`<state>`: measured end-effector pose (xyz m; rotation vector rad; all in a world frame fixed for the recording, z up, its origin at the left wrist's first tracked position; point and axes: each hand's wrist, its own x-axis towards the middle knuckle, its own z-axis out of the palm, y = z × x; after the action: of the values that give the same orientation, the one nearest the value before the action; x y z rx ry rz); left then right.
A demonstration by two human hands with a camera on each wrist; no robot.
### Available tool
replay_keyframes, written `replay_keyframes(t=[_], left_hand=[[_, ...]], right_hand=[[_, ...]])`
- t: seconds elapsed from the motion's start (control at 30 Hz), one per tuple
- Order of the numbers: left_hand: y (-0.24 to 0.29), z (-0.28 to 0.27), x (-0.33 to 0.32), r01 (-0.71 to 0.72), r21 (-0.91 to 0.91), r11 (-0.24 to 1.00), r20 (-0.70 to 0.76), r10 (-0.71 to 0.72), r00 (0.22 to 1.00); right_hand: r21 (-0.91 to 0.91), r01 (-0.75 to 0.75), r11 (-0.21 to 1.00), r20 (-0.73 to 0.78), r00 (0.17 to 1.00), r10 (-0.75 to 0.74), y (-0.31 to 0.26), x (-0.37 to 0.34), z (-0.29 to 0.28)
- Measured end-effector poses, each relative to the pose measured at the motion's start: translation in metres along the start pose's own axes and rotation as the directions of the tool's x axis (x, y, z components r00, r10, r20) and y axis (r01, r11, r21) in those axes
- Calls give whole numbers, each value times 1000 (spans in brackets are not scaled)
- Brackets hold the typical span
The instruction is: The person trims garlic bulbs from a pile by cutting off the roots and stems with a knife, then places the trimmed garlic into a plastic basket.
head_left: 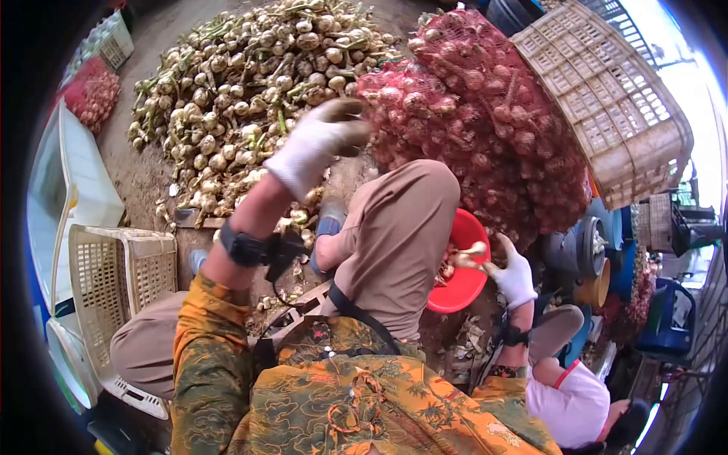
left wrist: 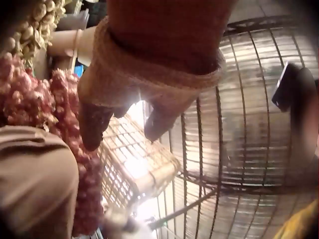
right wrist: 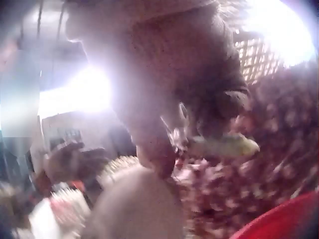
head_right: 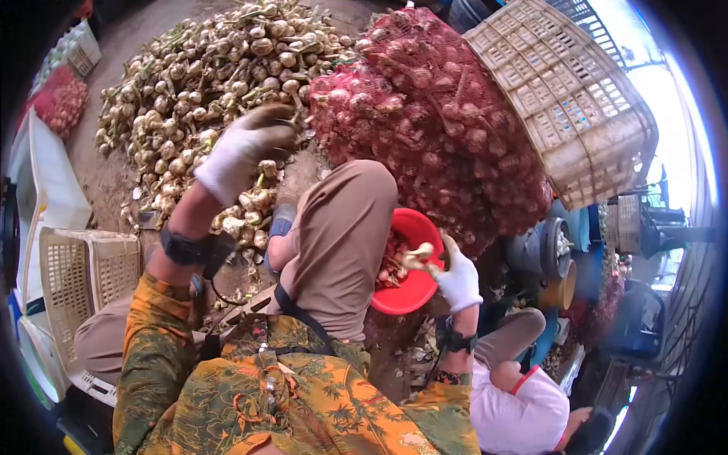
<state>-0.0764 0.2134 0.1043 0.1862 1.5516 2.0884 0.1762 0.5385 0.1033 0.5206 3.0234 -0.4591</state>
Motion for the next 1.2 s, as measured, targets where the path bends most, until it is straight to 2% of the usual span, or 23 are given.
replay_keyframes(t=[0.07,0.1,0.13,0.23,0.33,0.4,0.47,0.5,0.53,0.57,0.6,0.67,0.7,0.73,0.8,0.83,0.87,0.93,0.97,1.0,1.03,1.07,1.2], left_hand=[[-13,-48,7,-13,0,1000,-136,13,991],[-18,-72,7,-29,6,1000,-184,29,982],[-26,-93,9,-9,91,996,-280,34,959],[-108,-192,35,143,300,943,-454,9,891],[-153,-248,45,353,476,805,-584,-10,811],[-156,-260,54,399,580,710,-579,14,815],[-134,-254,72,404,702,586,-543,74,836],[-149,-269,98,356,673,648,-516,67,854],[-147,-277,122,386,748,539,-483,44,874],[-140,-278,141,375,757,535,-465,40,884],[-134,-279,160,364,767,529,-447,32,894],[-137,-284,202,292,825,483,-415,168,894],[-141,-287,222,244,863,443,-373,231,898],[-124,-286,235,281,824,492,-366,85,927],[-130,-294,271,285,820,497,-384,108,917],[-130,-296,281,237,830,505,-388,217,896],[-128,-301,295,236,844,482,-355,174,918],[-137,-306,325,322,831,453,-412,114,904],[-142,-307,336,360,827,432,-432,79,898],[-143,-307,343,367,816,446,-450,92,888],[-139,-309,348,366,822,436,-431,56,901],[-135,-312,352,368,827,426,-415,19,910],[-144,-311,361,463,778,426,-512,3,859]], right_hand=[[169,-89,982,-58,993,100,-13,9,-5],[215,-25,976,-122,991,53,-21,19,-8],[307,-57,950,-121,988,98,-37,31,-12],[547,124,828,-106,991,-79,-102,77,-13],[717,114,688,50,976,-214,-175,132,16],[776,100,623,147,932,-333,-214,171,55],[784,52,619,204,919,-336,-249,207,103],[760,64,647,214,916,-341,-259,229,129],[733,75,676,223,913,-343,-263,252,157],[768,-43,638,289,913,-287,-261,276,190],[737,-44,674,280,928,-247,-256,297,221],[555,-19,831,241,961,-138,-257,331,261],[468,-74,881,260,964,-57,-250,351,284],[375,-82,923,224,975,-5,-252,369,297],[430,-202,880,222,968,113,-258,393,305],[231,-130,964,63,991,118,-247,415,328],[179,-151,972,14,988,151,-230,429,345],[125,-243,962,33,970,241,-215,451,373],[166,-290,943,76,957,281,-209,457,382],[153,-289,945,-42,954,298,-204,461,395],[386,-268,883,100,963,249,-197,465,396],[594,-269,758,227,960,164,-193,469,400],[386,-307,870,117,952,284,-225,472,397]])
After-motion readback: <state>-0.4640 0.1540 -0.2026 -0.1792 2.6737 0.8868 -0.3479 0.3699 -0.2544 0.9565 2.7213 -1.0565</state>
